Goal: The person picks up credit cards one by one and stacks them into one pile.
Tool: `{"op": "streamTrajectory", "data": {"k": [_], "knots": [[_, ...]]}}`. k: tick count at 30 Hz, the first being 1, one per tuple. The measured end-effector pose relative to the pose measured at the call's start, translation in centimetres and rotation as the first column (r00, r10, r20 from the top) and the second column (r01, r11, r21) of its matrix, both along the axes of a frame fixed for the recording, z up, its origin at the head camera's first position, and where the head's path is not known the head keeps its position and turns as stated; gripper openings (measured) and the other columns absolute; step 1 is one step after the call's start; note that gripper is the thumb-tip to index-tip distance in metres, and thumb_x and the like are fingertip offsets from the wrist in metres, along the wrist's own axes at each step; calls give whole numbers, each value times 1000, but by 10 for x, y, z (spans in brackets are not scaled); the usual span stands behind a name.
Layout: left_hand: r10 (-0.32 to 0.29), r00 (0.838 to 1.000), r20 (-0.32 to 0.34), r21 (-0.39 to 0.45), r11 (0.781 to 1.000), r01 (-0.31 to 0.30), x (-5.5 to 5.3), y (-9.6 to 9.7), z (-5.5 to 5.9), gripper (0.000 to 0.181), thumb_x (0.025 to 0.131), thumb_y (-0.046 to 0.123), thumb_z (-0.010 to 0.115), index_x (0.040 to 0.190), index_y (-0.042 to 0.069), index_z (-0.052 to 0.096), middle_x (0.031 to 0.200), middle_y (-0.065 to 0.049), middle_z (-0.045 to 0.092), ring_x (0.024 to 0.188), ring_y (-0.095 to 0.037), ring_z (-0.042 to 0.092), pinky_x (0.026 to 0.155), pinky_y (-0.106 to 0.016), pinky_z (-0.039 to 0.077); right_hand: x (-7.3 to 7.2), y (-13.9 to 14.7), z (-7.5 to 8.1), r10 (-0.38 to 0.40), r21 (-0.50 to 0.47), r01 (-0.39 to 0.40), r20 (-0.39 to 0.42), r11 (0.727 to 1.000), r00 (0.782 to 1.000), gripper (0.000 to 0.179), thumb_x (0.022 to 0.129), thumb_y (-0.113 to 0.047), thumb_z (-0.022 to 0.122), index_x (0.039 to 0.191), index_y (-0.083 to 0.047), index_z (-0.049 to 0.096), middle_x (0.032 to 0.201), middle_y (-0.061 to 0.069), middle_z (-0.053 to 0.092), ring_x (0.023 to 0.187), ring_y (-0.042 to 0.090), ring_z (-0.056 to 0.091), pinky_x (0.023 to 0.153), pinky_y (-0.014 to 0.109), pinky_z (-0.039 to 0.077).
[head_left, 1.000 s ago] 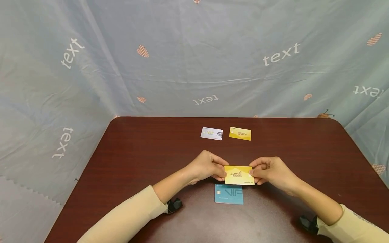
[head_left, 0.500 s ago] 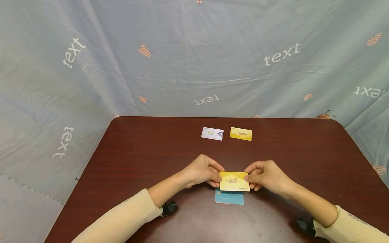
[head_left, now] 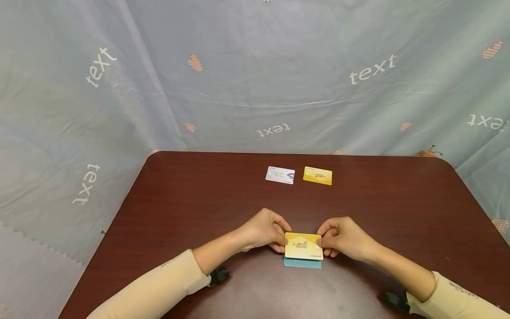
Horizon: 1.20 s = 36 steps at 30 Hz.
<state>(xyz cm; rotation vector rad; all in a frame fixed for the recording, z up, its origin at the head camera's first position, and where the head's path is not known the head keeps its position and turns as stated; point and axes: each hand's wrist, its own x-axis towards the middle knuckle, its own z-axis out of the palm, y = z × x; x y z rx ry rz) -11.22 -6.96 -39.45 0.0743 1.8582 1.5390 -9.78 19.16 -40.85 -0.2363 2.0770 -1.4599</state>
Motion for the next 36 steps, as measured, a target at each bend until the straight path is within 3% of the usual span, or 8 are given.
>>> {"op": "streamTrajectory", "data": {"k": [10, 24, 36], "knots": [[-36, 999, -15, -44, 998, 35, 6, -2, -1, 26, 83, -21, 71, 108, -13, 70, 79, -17, 75, 55, -14, 67, 58, -28, 61, 2, -3, -7, 109, 30, -108, -36, 994, 993, 14, 93, -5, 76, 101, 5, 69, 75, 8, 69, 64, 20, 65, 56, 25, 56], [-47, 998, -43, -72, 996, 44, 10, 0, -7, 27, 83, -21, 70, 110, -16, 70, 78, -17, 75, 53, -13, 65, 55, -27, 60, 1, -3, -8, 140, 71, -135, -61, 988, 988, 10, 93, -5, 75, 97, 2, 70, 71, 6, 68, 61, 19, 65, 53, 24, 55], [-103, 988, -118, -134, 987, 87, 9, 3, -9, 19, 82, -21, 70, 100, -13, 72, 68, -13, 71, 48, -12, 61, 47, -23, 55, 0, -4, -9, 150, 103, -140, -96, 985, 984, 7, 92, -4, 75, 93, 1, 69, 68, 5, 67, 58, 18, 65, 51, 25, 55]]}}
